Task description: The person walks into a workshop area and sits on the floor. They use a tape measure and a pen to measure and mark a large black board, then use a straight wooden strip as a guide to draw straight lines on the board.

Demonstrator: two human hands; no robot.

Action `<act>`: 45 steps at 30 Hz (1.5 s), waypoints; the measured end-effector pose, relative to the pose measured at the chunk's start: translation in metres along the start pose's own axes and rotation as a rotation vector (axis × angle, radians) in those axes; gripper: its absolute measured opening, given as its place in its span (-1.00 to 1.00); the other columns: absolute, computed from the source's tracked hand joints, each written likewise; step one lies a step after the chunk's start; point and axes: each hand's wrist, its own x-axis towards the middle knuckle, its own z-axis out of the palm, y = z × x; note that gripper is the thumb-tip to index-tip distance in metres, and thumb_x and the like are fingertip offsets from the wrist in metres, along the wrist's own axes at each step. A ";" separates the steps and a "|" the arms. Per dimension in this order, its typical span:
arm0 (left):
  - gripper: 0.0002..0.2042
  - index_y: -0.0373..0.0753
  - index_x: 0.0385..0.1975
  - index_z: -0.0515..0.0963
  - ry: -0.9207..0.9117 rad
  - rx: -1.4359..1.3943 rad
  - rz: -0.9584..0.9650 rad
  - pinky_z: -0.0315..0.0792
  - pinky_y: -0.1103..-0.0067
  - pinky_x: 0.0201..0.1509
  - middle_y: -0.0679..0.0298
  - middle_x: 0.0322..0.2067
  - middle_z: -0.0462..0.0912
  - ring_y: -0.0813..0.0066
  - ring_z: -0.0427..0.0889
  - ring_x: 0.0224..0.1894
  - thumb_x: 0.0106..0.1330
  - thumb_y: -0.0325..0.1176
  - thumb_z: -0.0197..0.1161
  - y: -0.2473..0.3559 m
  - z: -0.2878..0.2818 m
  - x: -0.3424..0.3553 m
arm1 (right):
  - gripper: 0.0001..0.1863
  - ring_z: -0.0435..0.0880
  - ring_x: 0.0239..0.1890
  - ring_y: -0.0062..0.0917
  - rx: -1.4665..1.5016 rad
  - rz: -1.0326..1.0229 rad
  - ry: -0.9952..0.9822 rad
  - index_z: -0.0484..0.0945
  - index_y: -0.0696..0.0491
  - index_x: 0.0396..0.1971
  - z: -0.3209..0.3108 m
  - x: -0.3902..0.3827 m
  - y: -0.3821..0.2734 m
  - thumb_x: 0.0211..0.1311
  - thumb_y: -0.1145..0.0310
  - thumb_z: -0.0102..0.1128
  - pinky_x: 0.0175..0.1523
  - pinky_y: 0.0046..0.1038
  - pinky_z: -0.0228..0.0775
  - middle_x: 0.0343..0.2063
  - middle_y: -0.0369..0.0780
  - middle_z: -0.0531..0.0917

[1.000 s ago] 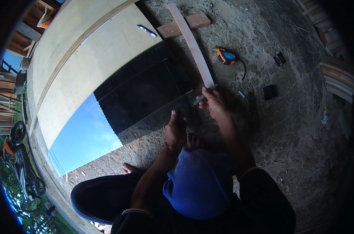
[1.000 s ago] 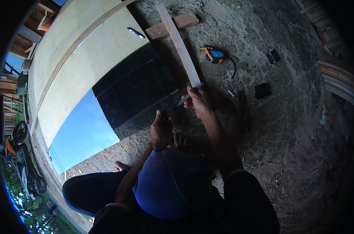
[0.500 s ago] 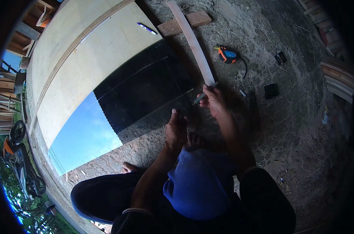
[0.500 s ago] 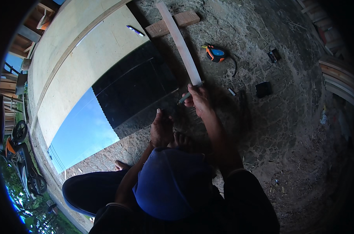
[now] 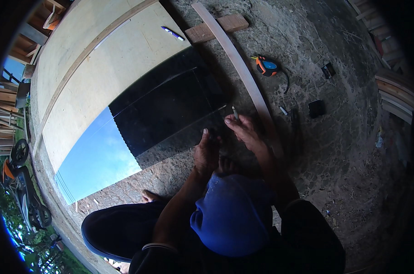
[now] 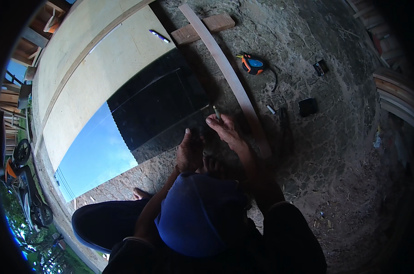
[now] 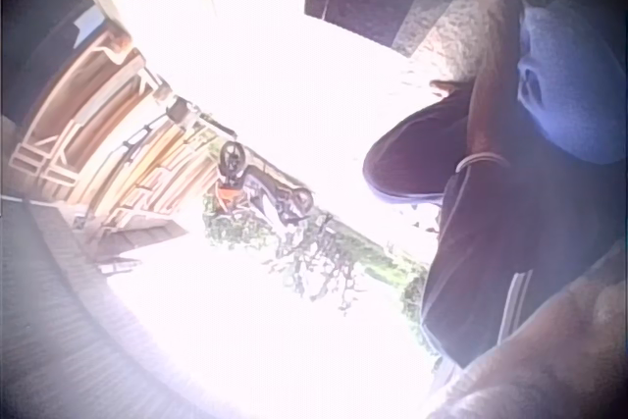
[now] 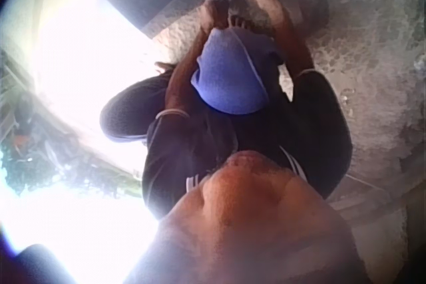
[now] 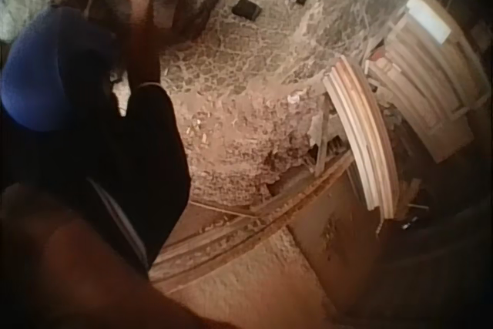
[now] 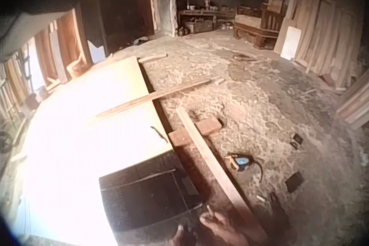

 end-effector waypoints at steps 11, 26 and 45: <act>-0.63 -0.31 0.02 0.55 -0.106 0.092 0.026 0.46 0.43 0.13 0.21 -0.11 0.66 0.40 0.61 -0.07 0.53 -0.09 0.13 -0.007 0.000 0.005 | -0.68 0.41 -0.58 -0.85 0.221 0.158 -0.264 0.47 0.00 -0.15 -0.007 0.010 0.014 0.28 0.25 0.44 -0.54 -0.73 0.19 -0.53 -0.45 0.52; -0.62 -0.35 0.05 0.53 -0.124 0.059 -0.014 0.44 0.41 0.23 0.16 -0.03 0.65 0.34 0.61 -0.01 0.54 -0.11 0.12 -0.005 -0.002 0.005 | -0.83 0.46 -0.54 -0.81 0.336 0.245 -0.322 0.55 0.01 -0.27 -0.011 0.016 0.010 0.29 0.35 0.40 -0.50 -0.69 0.23 -0.50 -0.42 0.56; -0.70 -0.28 -0.07 0.57 -0.023 -0.001 0.049 0.50 0.46 0.04 0.25 -0.15 0.64 0.38 0.62 -0.14 0.47 -0.15 0.26 -0.003 -0.004 -0.008 | -0.49 0.47 -0.50 -0.81 0.014 0.067 0.025 0.60 0.00 -0.20 -0.023 0.028 -0.021 0.51 -0.18 -0.05 -0.43 -0.66 0.38 -0.41 -0.37 0.62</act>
